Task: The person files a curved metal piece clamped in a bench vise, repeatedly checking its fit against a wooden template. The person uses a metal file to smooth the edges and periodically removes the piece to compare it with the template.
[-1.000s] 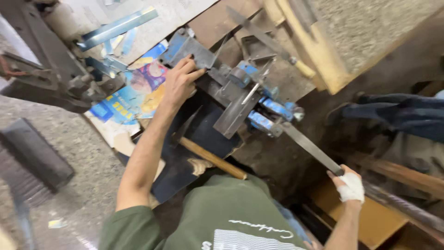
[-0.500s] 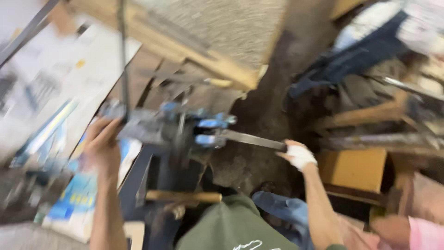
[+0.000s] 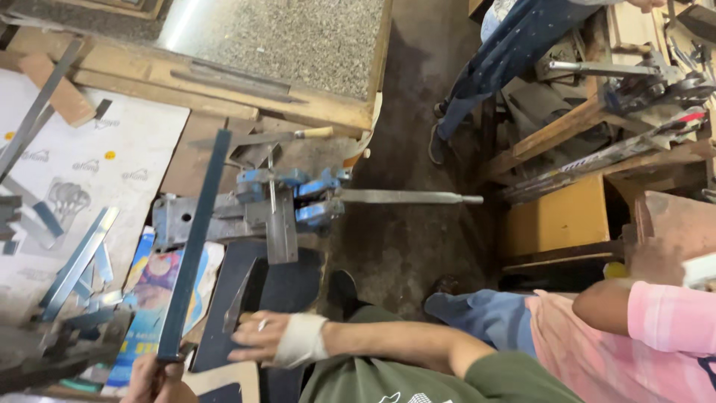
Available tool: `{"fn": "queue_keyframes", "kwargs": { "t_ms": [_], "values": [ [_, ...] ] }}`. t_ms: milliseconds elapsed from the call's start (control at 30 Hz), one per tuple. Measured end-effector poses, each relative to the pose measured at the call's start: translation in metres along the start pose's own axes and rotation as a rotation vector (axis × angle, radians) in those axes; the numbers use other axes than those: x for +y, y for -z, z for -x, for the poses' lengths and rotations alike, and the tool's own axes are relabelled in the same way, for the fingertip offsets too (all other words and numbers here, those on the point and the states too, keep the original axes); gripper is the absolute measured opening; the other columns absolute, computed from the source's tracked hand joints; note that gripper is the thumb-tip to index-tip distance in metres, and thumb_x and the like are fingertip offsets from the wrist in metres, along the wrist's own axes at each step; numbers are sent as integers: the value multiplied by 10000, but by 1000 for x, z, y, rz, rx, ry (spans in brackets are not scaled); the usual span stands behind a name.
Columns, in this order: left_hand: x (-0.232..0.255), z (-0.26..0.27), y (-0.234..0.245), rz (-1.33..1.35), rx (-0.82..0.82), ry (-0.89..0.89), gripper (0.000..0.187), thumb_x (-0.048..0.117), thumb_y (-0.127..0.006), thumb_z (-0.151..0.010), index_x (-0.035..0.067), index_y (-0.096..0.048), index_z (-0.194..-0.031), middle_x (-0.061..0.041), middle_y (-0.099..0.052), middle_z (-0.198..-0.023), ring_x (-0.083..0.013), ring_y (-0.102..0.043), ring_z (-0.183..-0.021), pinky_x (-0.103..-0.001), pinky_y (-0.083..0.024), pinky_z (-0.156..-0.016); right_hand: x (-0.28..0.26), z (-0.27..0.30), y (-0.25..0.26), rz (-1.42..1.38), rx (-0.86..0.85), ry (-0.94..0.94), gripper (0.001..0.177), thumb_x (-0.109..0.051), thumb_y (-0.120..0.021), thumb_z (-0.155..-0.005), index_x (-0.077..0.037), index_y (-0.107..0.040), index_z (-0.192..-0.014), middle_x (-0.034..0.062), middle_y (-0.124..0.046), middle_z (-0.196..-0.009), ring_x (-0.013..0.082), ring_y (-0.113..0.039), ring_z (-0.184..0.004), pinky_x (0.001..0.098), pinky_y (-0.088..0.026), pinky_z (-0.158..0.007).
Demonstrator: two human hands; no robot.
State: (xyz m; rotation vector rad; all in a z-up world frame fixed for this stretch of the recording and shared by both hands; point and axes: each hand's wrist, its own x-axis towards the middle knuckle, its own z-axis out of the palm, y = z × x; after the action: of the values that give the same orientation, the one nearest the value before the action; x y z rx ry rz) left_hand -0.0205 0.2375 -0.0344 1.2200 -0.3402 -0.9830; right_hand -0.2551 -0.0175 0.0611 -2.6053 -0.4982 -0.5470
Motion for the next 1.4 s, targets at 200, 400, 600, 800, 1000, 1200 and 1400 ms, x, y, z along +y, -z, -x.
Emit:
{"fn": "queue_keyframes", "kwargs": {
  "t_ms": [200, 400, 600, 800, 1000, 1200, 1400],
  "values": [
    [-7, 94, -78, 264, 419, -405, 376, 37, -676, -933, -98, -643, -1283, -194, -741, -1180, -333, -686, -1126, -416, -481, -1021, -5, -6, -90, -259, -85, 196, 312, -144, -573, -928, -90, -650, -1225, 111, -677, -1178, 303, -663, -1173, 454, -506, -1071],
    [41, 117, -119, 632, 202, -614, 142, -5, -758, -1063, -101, -655, -1082, -32, -672, -915, -163, -664, -873, -562, -482, -1229, -18, -5, -67, 117, -187, 262, 528, -131, -563, -848, -86, -649, -1368, 207, -616, -1310, 357, -603, -1192, 496, -457, -1062],
    [69, 143, -122, 557, 297, -576, 176, 135, -719, -1020, -35, -709, -1064, -100, -727, -993, -205, -708, -963, -526, -514, -1133, -41, -27, -60, 186, -490, 310, 477, -153, -589, -843, -108, -638, -1316, 143, -499, -1502, 344, -517, -1323, 516, -402, -1057],
    [66, 158, -129, 583, 286, -549, 177, 135, -715, -1022, -35, -723, -1069, -90, -739, -1003, -202, -725, -973, -536, -508, -1136, -56, -34, -68, 29, -441, 460, 268, -139, -601, -941, -37, -634, -1187, 122, -616, -1207, 301, -599, -1252, 481, -454, -1126],
    [75, 159, -149, 634, 295, -504, 179, 140, -710, -1028, -31, -716, -1079, -87, -721, -979, -204, -713, -950, -538, -510, -1146, -67, -27, 33, -144, -250, 255, 430, -62, -653, -836, 47, -628, -1252, 154, -625, -1156, 350, -635, -1156, 452, -503, -1069],
    [103, 155, -192, 598, 219, -496, 210, 137, -708, -1037, -54, -704, -1122, -78, -706, -980, -199, -699, -935, -472, -557, -1060, -88, -54, 169, 88, 113, 110, 502, 45, -784, -780, 59, -662, -1266, 153, -638, -1170, 362, -639, -1094, 452, -561, -938],
    [131, 146, -236, 602, 90, -450, 312, 124, -757, -975, -96, -711, -1192, -73, -667, -1106, -160, -674, -1019, -305, -566, -918, -85, -90, 188, 172, 289, 172, 405, 71, -830, -865, 36, -711, -1251, 133, -629, -1184, 318, -614, -1082, 483, -584, -951]
  ]
}}
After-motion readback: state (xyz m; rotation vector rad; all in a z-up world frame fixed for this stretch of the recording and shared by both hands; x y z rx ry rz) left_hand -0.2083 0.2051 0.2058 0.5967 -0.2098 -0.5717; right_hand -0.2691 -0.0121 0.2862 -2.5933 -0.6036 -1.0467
